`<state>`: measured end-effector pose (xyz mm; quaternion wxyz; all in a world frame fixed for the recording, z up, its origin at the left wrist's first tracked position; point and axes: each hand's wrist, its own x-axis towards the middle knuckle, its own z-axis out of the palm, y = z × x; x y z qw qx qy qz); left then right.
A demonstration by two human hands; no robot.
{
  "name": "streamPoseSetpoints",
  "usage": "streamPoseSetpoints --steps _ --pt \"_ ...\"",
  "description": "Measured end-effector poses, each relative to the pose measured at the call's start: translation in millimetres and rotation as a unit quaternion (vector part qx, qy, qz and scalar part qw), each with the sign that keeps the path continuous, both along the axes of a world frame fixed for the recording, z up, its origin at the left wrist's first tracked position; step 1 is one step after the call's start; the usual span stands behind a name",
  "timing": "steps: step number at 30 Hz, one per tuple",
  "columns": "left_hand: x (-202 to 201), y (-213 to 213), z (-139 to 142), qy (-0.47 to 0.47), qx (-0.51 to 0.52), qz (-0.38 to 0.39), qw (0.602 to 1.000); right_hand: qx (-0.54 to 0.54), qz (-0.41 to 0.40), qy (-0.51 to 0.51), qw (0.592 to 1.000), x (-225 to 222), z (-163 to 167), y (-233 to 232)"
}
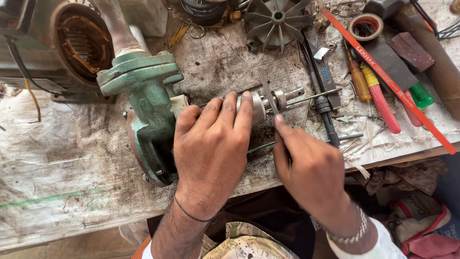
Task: The person holds a small cylindrical metal component clamped in a bench vise and files its surface with a flat file, steadying the part with the other hand. They rotate the part and continue filing around it, then reposition the file and keep working on the component at the workbench.
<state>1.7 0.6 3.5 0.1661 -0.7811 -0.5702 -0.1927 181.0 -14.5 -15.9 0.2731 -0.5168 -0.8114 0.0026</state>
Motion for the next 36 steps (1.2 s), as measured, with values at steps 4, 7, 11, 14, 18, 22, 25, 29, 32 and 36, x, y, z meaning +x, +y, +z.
streamPoseSetpoints --steps 4,7,11,14,18,22,25,29,32,36 --pt "1 0 1 0.006 -0.007 0.003 1.000 -0.027 0.000 0.006 1.000 5 3 0" --pt "1 0 1 0.004 -0.019 0.005 1.000 -0.016 0.005 0.009 1.000 1 4 4" --pt "2 0 2 0.011 -0.011 0.006 1.000 -0.007 0.004 -0.003 1.000 -2 7 4" --pt "0 0 1 0.018 -0.014 0.004 1.000 -0.037 -0.017 -0.021 0.999 2 6 1" --pt "3 1 -1 0.022 -0.008 0.011 1.000 0.023 0.017 0.015 0.999 10 -15 5" --pt "0 1 0 0.019 -0.013 0.003 1.000 -0.030 -0.016 -0.010 0.999 14 -14 1" --pt "1 0 1 0.017 -0.013 0.004 1.000 -0.021 0.000 0.017 1.000 11 -1 3" --pt "1 -1 2 0.011 -0.008 0.006 1.000 -0.048 -0.002 0.031 0.998 10 8 3" --pt "1 0 1 0.009 -0.009 0.006 1.000 -0.063 -0.003 0.038 0.997 13 8 4" --pt "0 -1 0 0.004 -0.006 0.001 1.000 -0.047 0.014 0.040 0.998 14 9 6"
